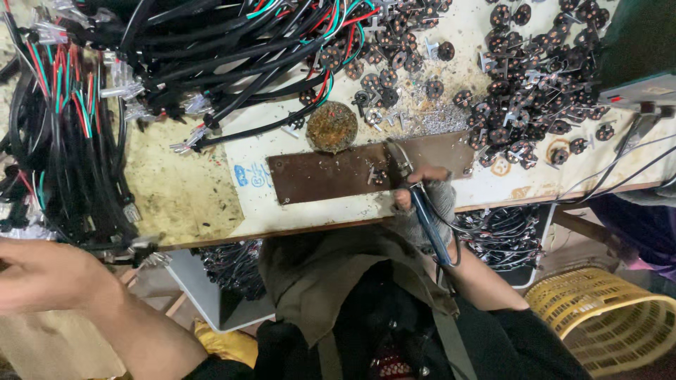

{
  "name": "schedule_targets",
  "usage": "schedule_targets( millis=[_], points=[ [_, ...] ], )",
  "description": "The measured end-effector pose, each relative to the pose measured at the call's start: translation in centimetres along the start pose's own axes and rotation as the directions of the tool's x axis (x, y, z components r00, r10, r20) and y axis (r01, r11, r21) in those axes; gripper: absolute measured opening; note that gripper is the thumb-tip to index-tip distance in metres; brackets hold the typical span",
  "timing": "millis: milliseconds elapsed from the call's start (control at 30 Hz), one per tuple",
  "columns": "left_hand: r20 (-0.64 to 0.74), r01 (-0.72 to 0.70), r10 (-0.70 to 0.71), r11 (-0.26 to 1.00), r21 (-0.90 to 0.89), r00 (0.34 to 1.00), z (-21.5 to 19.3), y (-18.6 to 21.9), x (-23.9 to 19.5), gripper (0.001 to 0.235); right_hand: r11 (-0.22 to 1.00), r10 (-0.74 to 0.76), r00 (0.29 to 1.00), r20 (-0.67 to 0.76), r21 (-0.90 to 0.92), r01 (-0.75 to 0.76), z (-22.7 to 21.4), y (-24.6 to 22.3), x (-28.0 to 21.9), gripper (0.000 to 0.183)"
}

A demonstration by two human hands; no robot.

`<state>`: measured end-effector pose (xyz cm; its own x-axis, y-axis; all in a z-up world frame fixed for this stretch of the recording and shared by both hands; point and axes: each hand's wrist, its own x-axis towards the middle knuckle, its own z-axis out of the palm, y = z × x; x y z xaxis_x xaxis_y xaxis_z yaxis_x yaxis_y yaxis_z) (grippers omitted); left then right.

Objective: The person repeatedly solders wires to small black circular components on a workbench. They use a soldering iron and solder wire, handling each unit one at a time and placing finished units aside. The workspace contains many similar components and loose wires.

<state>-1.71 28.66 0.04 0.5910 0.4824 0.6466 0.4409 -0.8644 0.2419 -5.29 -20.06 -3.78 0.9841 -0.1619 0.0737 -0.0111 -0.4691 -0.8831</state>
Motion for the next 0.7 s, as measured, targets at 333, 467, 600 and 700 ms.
schedule_targets(
  millis=[333,467,600,700],
  points=[
    [0.737,0.512,0.661,0.588,-0.626,0.143,-7.0,23.1,-15.2,0.022,0.712,0.179,0.937,0.301,0.617,-0.335,-0.9,-0.2,1.4,0.043],
    [0.715,0.452,0.697,0.656,-0.605,-0.054,-5.7,22.1,-10.4,0.018,0.780,0.217,0.940,0.263,0.532,-0.329,-0.8,-0.2,1.7,0.052],
    [0.665,0.301,0.736,0.667,-0.681,-0.127,-5.0,22.5,-7.5,0.019,0.693,0.280,0.913,0.296,0.596,-0.406,0.2,-0.2,1.0,0.047],
    [0.665,0.491,0.707,0.503,-0.711,0.239,-5.4,24.5,-10.8,0.025,0.870,0.148,0.960,0.237,0.430,-0.240,0.2,-0.2,1.1,0.052]
  ],
)
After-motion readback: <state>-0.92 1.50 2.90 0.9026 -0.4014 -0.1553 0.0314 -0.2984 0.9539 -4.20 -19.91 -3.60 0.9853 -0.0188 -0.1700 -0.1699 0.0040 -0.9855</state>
